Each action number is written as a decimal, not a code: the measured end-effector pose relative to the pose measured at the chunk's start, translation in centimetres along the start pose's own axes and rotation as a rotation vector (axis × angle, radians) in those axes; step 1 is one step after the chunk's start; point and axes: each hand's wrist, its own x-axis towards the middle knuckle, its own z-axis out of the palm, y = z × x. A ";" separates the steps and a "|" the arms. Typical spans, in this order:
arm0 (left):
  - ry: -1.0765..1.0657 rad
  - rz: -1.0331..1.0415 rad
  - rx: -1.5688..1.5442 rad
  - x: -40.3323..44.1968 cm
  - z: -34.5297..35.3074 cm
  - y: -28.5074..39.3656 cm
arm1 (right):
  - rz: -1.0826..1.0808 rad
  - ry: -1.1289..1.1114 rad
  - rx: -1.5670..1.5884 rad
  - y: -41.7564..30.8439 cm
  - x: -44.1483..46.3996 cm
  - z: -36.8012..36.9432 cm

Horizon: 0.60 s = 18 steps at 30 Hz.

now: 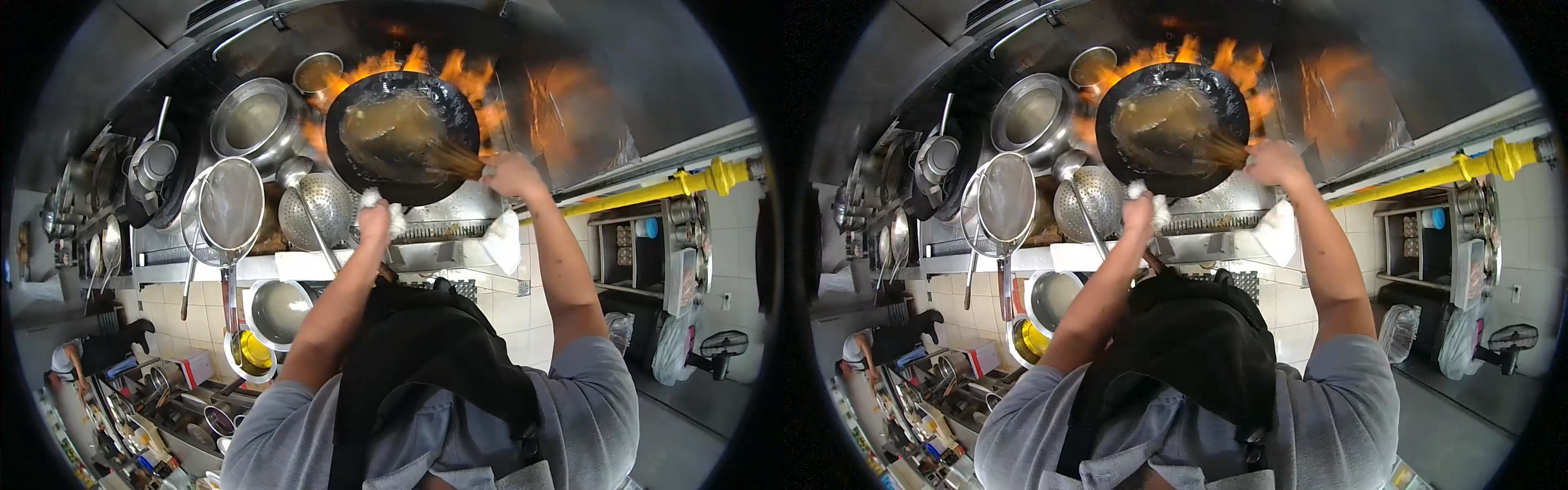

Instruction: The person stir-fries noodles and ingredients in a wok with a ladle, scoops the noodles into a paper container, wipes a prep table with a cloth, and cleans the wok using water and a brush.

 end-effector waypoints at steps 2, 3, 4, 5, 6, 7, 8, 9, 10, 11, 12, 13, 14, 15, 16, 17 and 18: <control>0.037 0.022 -0.037 0.4 -1.3 0.2 | 0.160 0.161 0.044 1.2 -3.1 -1.8; -0.021 -0.006 -0.021 0.1 -2.1 0.4 | 0.158 0.160 0.053 1.9 -4.0 -2.4; -0.079 -0.035 -0.003 0.1 -3.3 1.0 | 0.187 0.134 0.107 2.7 -4.6 -3.1; -0.085 0.011 0.085 3.1 -4.9 -0.8 | 0.218 0.110 0.160 3.5 -4.9 -3.4; -0.092 0.048 0.176 5.3 -6.3 -3.2 | 0.220 0.102 0.171 4.1 -5.4 -3.3; -0.069 0.025 0.249 2.7 -6.6 -0.9 | 0.207 0.125 0.140 4.4 -5.6 -3.3; -0.107 0.056 0.124 0.8 -6.8 0.0 | 0.194 0.155 0.108 5.1 -5.6 -3.2; -0.101 0.047 0.110 -1.0 -6.8 1.1 | 0.186 0.182 0.100 5.9 -5.3 -2.5; -0.092 0.037 0.094 -2.5 -6.9 2.1 | 0.186 0.178 0.107 6.4 -5.2 -2.3; -0.083 0.038 0.115 -3.6 -6.9 2.8 | 0.173 0.179 0.123 6.7 -5.1 -2.2; -0.072 0.039 0.134 -4.2 -7.0 3.2 | 0.157 0.181 0.140 6.2 -5.4 -2.4; -0.073 0.067 0.180 -4.0 -7.5 3.1 | 0.230 0.131 0.231 5.7 -5.8 -3.0; -0.058 0.114 0.191 -1.6 -8.5 1.6 | 0.223 0.128 0.236 5.8 -5.6 -2.4; -0.018 0.133 0.267 -1.1 -8.9 1.7 | 0.194 0.138 0.213 6.2 -4.8 -1.7; 0.020 0.149 0.343 -0.7 -9.4 1.7 | 0.167 0.148 0.189 6.6 -4.2 -1.3; 0.054 0.206 0.527 1.4 -10.6 1.2 | 0.163 0.146 0.192 6.8 -3.8 -1.1; 0.072 0.166 0.505 -4.1 -8.5 4.6 | 0.126 0.129 0.147 6.7 -3.4 -1.0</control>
